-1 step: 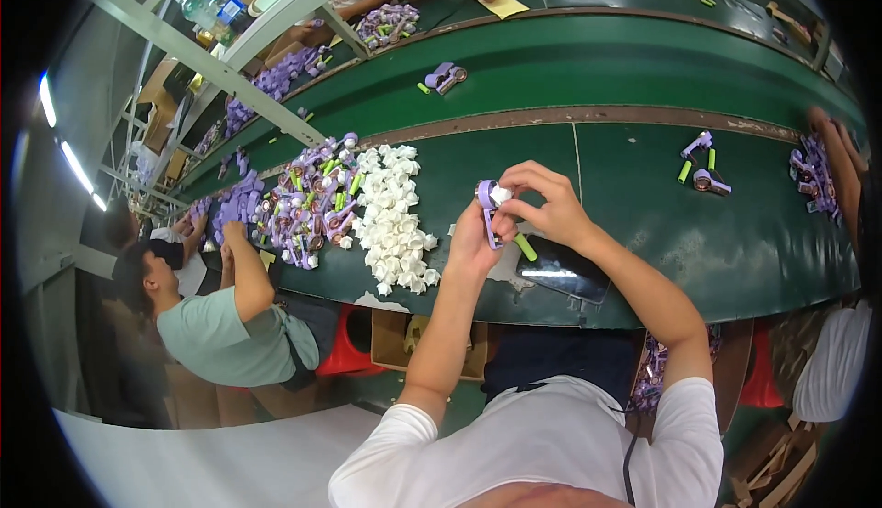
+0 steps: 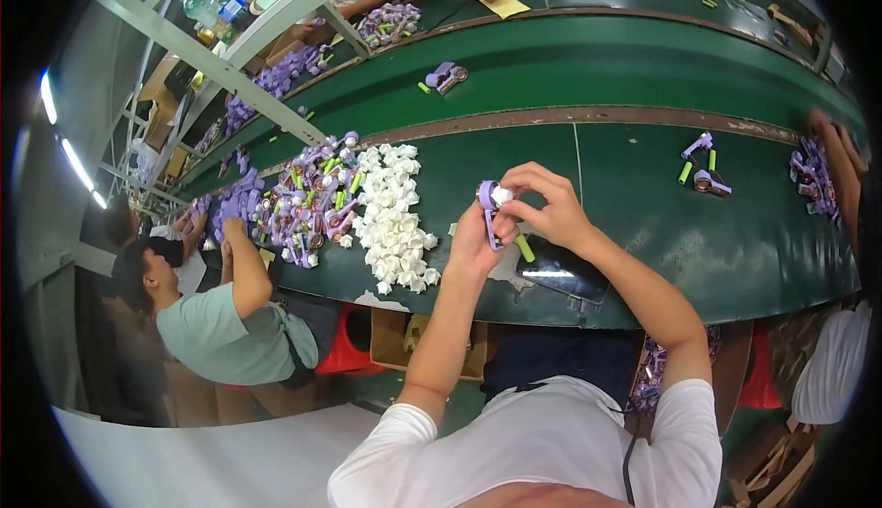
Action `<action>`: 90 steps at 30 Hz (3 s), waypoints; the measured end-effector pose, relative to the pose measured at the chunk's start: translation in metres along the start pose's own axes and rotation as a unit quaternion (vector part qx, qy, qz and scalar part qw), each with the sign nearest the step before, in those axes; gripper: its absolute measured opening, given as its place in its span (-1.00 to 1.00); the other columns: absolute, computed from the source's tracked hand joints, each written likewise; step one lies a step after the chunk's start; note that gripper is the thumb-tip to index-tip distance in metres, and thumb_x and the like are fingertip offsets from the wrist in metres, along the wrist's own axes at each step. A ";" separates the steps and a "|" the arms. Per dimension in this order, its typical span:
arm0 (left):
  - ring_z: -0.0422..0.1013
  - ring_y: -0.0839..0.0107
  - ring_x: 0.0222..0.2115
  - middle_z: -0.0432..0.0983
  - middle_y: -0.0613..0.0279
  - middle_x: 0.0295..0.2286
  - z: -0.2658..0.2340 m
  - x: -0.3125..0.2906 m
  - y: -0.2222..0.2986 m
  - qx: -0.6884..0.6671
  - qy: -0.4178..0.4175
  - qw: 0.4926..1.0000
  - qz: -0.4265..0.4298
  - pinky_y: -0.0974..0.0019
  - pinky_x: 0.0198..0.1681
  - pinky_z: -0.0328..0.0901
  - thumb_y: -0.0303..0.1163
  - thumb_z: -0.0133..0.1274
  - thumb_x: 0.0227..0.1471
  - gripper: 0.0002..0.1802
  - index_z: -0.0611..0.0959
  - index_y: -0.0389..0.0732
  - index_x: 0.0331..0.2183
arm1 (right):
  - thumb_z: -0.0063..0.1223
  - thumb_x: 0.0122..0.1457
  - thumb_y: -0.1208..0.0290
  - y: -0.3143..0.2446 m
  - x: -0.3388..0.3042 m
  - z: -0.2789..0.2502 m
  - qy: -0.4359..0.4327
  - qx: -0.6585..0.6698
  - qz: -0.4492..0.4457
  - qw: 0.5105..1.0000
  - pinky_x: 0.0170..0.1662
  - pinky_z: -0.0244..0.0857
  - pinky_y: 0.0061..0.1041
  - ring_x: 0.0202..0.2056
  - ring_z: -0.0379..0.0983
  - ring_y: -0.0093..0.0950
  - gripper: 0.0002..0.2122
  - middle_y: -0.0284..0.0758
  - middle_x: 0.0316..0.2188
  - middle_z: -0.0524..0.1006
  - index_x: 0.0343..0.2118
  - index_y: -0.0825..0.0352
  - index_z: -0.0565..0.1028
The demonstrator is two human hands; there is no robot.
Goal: The person assembles small plastic toy components by hand, attaching plastic toy parts to a plastic base on an industrial production line.
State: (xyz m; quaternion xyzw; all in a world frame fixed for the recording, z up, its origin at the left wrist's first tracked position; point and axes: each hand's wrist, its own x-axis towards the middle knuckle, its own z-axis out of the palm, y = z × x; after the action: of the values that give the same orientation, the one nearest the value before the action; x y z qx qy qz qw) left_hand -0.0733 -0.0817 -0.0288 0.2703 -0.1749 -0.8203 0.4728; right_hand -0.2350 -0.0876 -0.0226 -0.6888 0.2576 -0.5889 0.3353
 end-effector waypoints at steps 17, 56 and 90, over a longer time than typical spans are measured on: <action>0.36 0.42 -0.07 0.41 0.20 -0.15 0.033 -0.026 -0.020 0.440 0.041 0.817 0.370 0.43 -0.01 0.25 -0.50 0.15 0.07 -0.68 0.55 -0.42 -0.12 | 0.28 -0.10 0.65 -0.019 -0.010 -0.006 0.052 -0.104 -0.092 0.989 -0.19 0.43 -0.47 -0.20 0.51 -0.38 -0.71 -0.18 -0.12 0.49 -0.24 0.38 0.57; 0.36 0.58 -0.20 0.41 0.31 -0.15 -0.021 -0.028 -0.074 0.341 0.075 0.901 0.258 0.45 -0.19 0.32 -0.38 0.14 0.10 -0.63 0.48 -0.22 -0.05 | 0.22 0.04 0.24 0.060 -0.087 -0.272 0.002 -0.640 0.191 0.744 0.13 0.15 -0.10 0.09 0.23 -0.03 -0.71 -0.24 0.01 0.43 -0.20 0.26 0.56; 0.44 0.10 -0.29 0.49 -0.03 -0.26 -0.007 -0.072 -0.008 0.611 0.135 0.665 0.408 0.21 -0.21 0.34 -0.48 0.10 0.01 -0.75 0.57 -0.37 -0.22 | -0.42 0.33 -0.16 -0.035 0.005 0.032 -0.144 0.170 0.404 0.887 -0.53 0.31 -0.68 -0.43 0.49 -0.58 -0.38 -0.28 -0.30 0.49 0.17 0.30 0.29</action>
State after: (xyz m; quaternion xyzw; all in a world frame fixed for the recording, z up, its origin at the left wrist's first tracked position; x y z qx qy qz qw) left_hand -0.0445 -0.0152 -0.0188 0.5081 -0.6638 -0.2088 0.5075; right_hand -0.2041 -0.0636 0.0045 -0.5348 0.3582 -0.3312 0.6899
